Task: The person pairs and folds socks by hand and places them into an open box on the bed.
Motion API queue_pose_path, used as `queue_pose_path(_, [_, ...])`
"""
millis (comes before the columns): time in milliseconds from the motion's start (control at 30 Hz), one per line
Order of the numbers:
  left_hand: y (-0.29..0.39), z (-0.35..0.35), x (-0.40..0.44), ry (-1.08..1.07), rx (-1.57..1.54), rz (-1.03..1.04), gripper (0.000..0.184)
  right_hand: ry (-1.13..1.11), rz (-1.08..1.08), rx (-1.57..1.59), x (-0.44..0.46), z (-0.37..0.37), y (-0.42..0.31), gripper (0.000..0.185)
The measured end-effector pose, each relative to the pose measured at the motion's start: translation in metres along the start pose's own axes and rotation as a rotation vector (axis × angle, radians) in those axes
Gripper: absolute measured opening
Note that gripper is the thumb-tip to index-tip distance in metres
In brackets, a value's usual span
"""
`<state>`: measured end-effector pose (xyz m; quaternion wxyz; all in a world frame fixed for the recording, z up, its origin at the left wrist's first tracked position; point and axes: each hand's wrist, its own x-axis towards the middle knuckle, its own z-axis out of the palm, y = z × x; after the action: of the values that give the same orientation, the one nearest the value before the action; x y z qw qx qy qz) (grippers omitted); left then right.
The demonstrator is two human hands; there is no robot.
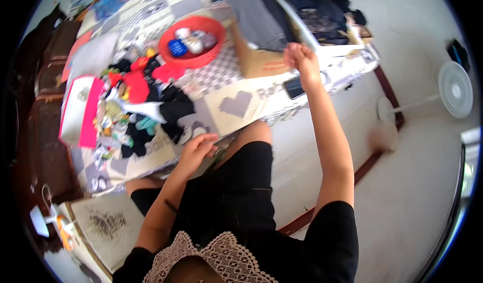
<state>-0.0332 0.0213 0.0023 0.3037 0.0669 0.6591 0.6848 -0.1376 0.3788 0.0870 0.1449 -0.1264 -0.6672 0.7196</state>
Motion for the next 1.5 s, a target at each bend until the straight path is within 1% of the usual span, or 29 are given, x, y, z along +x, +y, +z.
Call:
queue_pose_path(33, [-0.003, -0.009, -0.001, 0.047, 0.005, -0.020, 0.028, -0.053, 0.023, -0.021, -0.023, 0.019, 0.013, 0.017])
queue_pose_path(133, [-0.012, -0.041, 0.006, 0.367, 0.617, 0.259, 0.034, -0.289, 0.034, -0.026, -0.075, 0.052, 0.074, 0.012])
queue_pose_path(167, [-0.021, -0.054, 0.013, 0.506, 0.764, 0.341, 0.037, -0.307, 0.148, -0.081, -0.089, 0.060, 0.097, 0.012])
queue_pose_path(267, [-0.019, -0.079, 0.023, 0.850, 0.822, 0.329, 0.055, -0.419, 0.316, -0.223, -0.136, 0.089, 0.132, 0.017])
queue_pose_path(300, [-0.016, -0.084, 0.025, 0.945, 0.791, 0.292, 0.060, -0.427, 0.337, -0.239, -0.153, 0.106, 0.120, 0.018])
queue_pose_path(367, [-0.013, -0.095, 0.037, 1.011, 0.768, 0.282, 0.052, -0.506, 0.286, -0.166, -0.165, 0.118, 0.167, 0.020])
queue_pose_path(433, [-0.025, -0.107, 0.047, 1.076, 0.742, 0.272, 0.044, -0.583, 0.371, -0.174, -0.181, 0.141, 0.168, 0.022])
queue_pose_path(500, [-0.046, -0.123, 0.058, 0.769, 0.813, 0.208, 0.020, -0.647, 0.557, -0.044, -0.188, 0.163, 0.179, 0.029])
queue_pose_path(533, [-0.040, -0.112, 0.056, 0.842, 0.793, 0.332, 0.009, -0.653, 0.645, -0.001, -0.189, 0.176, 0.168, 0.033])
queue_pose_path(567, [-0.036, -0.106, 0.052, 0.884, 0.830, 0.418, 0.012, -0.659, 0.731, 0.042, -0.187, 0.186, 0.160, 0.038])
queue_pose_path(633, [-0.028, -0.097, 0.043, 1.134, 0.866, 0.555, 0.017, -0.644, 0.741, 0.122, -0.182, 0.198, 0.169, 0.042])
queue_pose_path(667, [-0.031, -0.098, 0.039, 1.140, 0.867, 0.550, 0.017, -0.621, 0.750, 0.200, -0.180, 0.203, 0.174, 0.046])
queue_pose_path(733, [-0.040, -0.101, 0.034, 1.219, 0.916, 0.296, 0.023, -0.621, 0.756, 0.236, -0.178, 0.213, 0.172, 0.048])
queue_pose_path(767, [-0.045, -0.101, 0.032, 1.225, 0.914, 0.291, 0.023, -0.614, 0.757, 0.274, -0.177, 0.216, 0.170, 0.050])
queue_pose_path(867, [-0.041, -0.092, 0.021, 0.927, 0.815, 0.552, 0.020, -0.514, 0.897, 0.432, -0.172, 0.228, 0.176, 0.058])
queue_pose_path(900, [-0.043, -0.080, 0.018, 0.839, 0.674, 0.592, 0.016, -0.516, 0.897, 0.437, -0.169, 0.229, 0.173, 0.058])
queue_pose_path(967, [-0.030, -0.053, -0.001, 0.590, 0.706, 0.634, 0.016, -0.537, 0.921, 0.943, -0.159, 0.225, 0.163, 0.064])
queue_pose_path(1000, [-0.035, -0.045, -0.007, 0.525, 0.713, 0.627, 0.015, -0.566, 0.877, 1.026, -0.153, 0.221, 0.164, 0.060])
queue_pose_path(1067, [-0.040, -0.040, -0.014, 0.451, 0.724, 0.619, 0.016, -0.489, 0.762, 0.930, -0.134, 0.209, 0.168, 0.038])
queue_pose_path(1133, [-0.040, -0.043, -0.022, 0.339, 0.396, 0.414, 0.014, -0.370, 0.681, 0.935, -0.115, 0.189, 0.174, 0.023])
queue_pose_path(1167, [-0.040, -0.047, -0.026, 0.326, 0.400, 0.411, 0.014, -0.327, 0.638, 1.012, -0.107, 0.180, 0.169, 0.016])
queue_pose_path(1200, [-0.039, -0.053, -0.030, 0.346, 0.238, 0.367, 0.014, -0.259, 0.643, 1.026, -0.098, 0.169, 0.171, 0.013])
queue_pose_path(1233, [-0.038, -0.059, -0.031, 0.362, 0.076, 0.322, 0.013, -0.267, 0.555, 1.003, -0.093, 0.160, 0.166, 0.013])
queue_pose_path(1267, [-0.041, -0.065, -0.034, 0.345, 0.080, 0.320, 0.013, -0.223, 0.502, 0.959, -0.090, 0.154, 0.162, 0.013])
queue_pose_path(1300, [-0.048, -0.072, -0.036, 0.423, -0.023, 0.303, 0.014, -0.179, 0.451, 0.914, -0.089, 0.148, 0.154, 0.013])
queue_pose_path(1367, [-0.062, -0.081, -0.036, 0.489, -0.123, 0.277, 0.015, -0.196, 0.424, 0.941, -0.086, 0.139, 0.148, 0.014])
queue_pose_path(1433, [-0.074, -0.086, -0.035, 0.537, -0.428, 0.173, 0.021, -0.147, 0.415, 0.775, -0.085, 0.140, 0.145, 0.018])
queue_pose_path(1467, [-0.080, -0.088, -0.033, 0.568, -0.471, 0.172, 0.023, -0.171, 0.396, 0.788, -0.080, 0.135, 0.165, 0.022])
queue_pose_path(1500, [-0.081, -0.089, -0.032, 0.564, -0.467, 0.168, 0.023, -0.163, 0.382, 0.817, -0.079, 0.134, 0.165, 0.017])
